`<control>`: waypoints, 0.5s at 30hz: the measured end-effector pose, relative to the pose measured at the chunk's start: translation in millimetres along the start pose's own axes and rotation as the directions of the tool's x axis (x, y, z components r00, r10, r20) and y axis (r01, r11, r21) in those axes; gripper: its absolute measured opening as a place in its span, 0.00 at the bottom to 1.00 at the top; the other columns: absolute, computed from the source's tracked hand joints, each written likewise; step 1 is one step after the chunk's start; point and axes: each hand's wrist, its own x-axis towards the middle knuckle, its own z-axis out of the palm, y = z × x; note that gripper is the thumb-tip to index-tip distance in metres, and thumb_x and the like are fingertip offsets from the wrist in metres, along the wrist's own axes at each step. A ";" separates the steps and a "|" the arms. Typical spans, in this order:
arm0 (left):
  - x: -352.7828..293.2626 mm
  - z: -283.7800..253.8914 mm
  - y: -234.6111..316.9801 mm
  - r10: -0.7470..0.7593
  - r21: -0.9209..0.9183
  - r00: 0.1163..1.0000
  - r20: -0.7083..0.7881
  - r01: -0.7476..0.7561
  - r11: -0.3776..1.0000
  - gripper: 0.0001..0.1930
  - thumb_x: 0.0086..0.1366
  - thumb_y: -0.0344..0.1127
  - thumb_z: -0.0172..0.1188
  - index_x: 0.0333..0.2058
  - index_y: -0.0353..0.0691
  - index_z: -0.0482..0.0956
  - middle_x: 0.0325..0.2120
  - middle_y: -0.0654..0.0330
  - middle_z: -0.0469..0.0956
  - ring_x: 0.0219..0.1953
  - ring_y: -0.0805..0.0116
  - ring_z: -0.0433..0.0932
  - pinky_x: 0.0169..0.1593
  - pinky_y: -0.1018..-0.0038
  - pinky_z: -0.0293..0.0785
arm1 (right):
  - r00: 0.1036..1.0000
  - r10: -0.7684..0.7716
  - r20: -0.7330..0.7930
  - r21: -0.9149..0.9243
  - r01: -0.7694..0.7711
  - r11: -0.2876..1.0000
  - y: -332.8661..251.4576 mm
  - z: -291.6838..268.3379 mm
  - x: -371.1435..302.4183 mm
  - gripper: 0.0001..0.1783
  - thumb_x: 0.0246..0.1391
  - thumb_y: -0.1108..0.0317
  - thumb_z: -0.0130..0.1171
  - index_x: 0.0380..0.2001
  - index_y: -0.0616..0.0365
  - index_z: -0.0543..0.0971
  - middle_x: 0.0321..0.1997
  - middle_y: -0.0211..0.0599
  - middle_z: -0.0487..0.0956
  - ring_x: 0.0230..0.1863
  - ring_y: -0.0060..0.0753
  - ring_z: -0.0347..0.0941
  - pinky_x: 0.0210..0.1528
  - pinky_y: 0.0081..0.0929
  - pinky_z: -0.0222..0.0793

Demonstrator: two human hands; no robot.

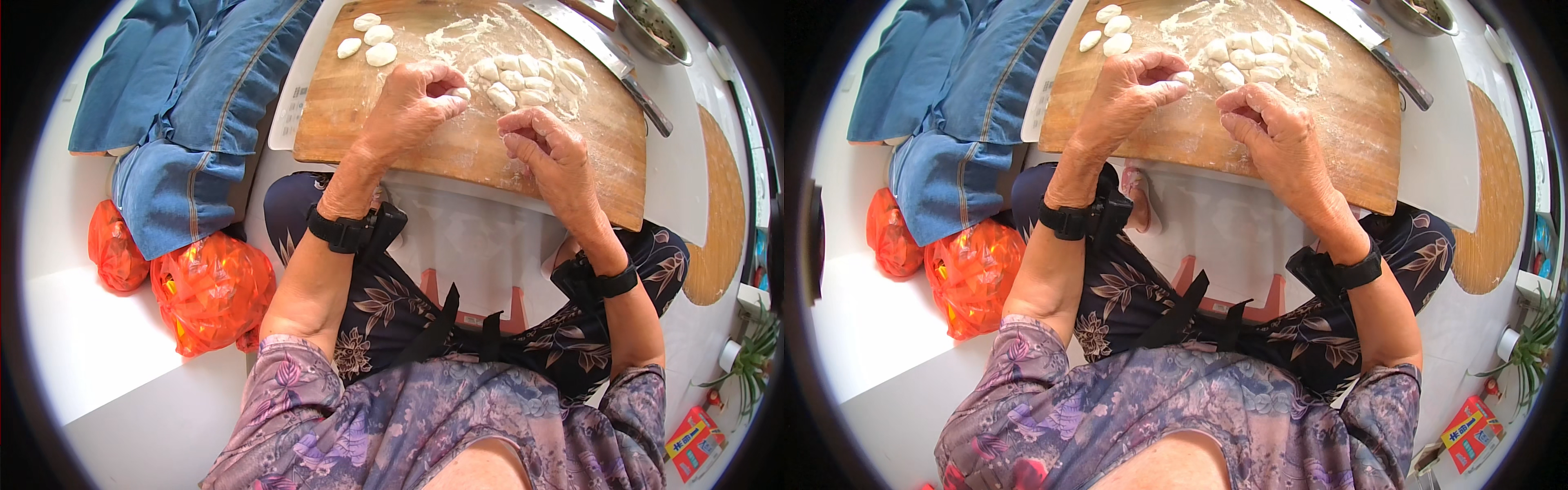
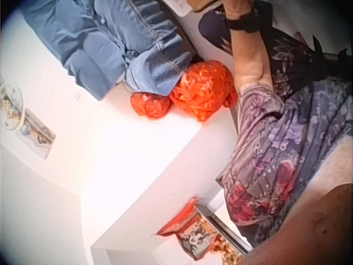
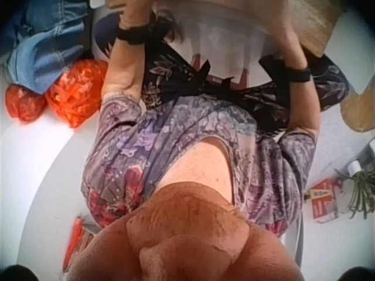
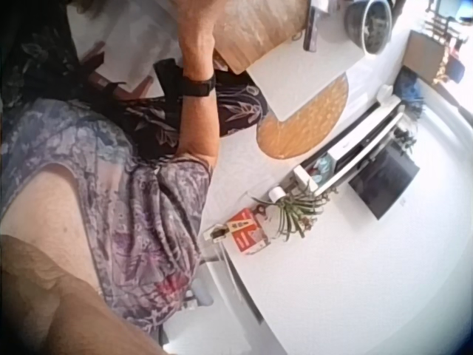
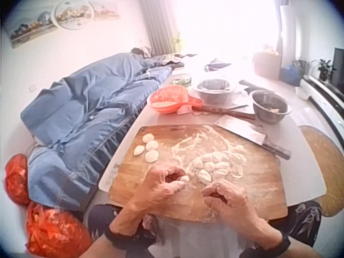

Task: Chop dough into small pieces and flatten them by hand.

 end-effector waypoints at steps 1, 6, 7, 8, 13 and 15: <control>-0.1 0.1 0.8 -0.022 -0.062 0.999 0.029 0.023 0.998 0.10 0.60 0.28 0.63 0.39 0.31 0.80 0.29 0.65 0.78 0.30 0.77 0.74 0.37 0.81 0.73 | 1.000 -0.001 0.000 0.001 0.001 1.000 -0.9 -0.5 0.4 0.08 0.57 0.73 0.59 0.40 0.63 0.78 0.32 0.36 0.80 0.35 0.23 0.75 0.39 0.22 0.72; 0.6 2.5 3.3 -0.066 0.026 0.998 0.021 0.066 0.997 0.09 0.61 0.29 0.61 0.39 0.31 0.80 0.25 0.64 0.78 0.26 0.78 0.74 0.33 0.82 0.72 | 0.994 -0.108 -0.025 -0.119 0.104 0.987 -2.0 -4.0 4.7 0.07 0.55 0.75 0.58 0.38 0.63 0.78 0.32 0.39 0.79 0.35 0.28 0.77 0.38 0.22 0.71; 0.6 2.7 2.7 -0.044 0.094 0.999 0.001 0.044 0.995 0.08 0.62 0.29 0.60 0.39 0.31 0.80 0.24 0.64 0.78 0.24 0.78 0.74 0.31 0.82 0.72 | 0.994 -0.108 -0.026 -0.119 0.104 0.987 -0.6 -4.5 5.6 0.07 0.55 0.75 0.58 0.38 0.63 0.78 0.32 0.39 0.79 0.35 0.28 0.77 0.38 0.22 0.71; 0.7 3.7 0.1 -0.044 0.094 0.999 0.002 0.043 0.995 0.08 0.62 0.29 0.60 0.39 0.31 0.80 0.24 0.64 0.78 0.24 0.78 0.74 0.31 0.82 0.72 | 0.986 -0.163 -0.023 -0.161 0.157 0.974 1.5 -5.2 6.3 0.07 0.55 0.75 0.58 0.37 0.63 0.78 0.32 0.40 0.78 0.34 0.31 0.77 0.38 0.23 0.71; -0.5 0.7 -6.6 -0.010 0.233 0.995 -0.099 0.033 0.972 0.09 0.64 0.29 0.57 0.38 0.30 0.80 0.22 0.60 0.79 0.21 0.77 0.73 0.27 0.80 0.71 | 0.962 -0.273 -0.018 -0.236 0.261 0.936 2.5 -6.3 7.5 0.06 0.53 0.77 0.57 0.35 0.64 0.77 0.33 0.41 0.75 0.34 0.36 0.76 0.38 0.26 0.71; 0.1 -2.2 -5.4 -0.011 0.286 0.994 -0.113 0.043 0.957 0.09 0.63 0.29 0.58 0.39 0.30 0.80 0.22 0.60 0.79 0.21 0.76 0.73 0.28 0.79 0.71 | 0.960 -0.279 -0.037 -0.234 0.263 0.936 3.1 -7.1 7.3 0.05 0.54 0.77 0.57 0.35 0.64 0.77 0.33 0.41 0.76 0.34 0.36 0.77 0.38 0.27 0.71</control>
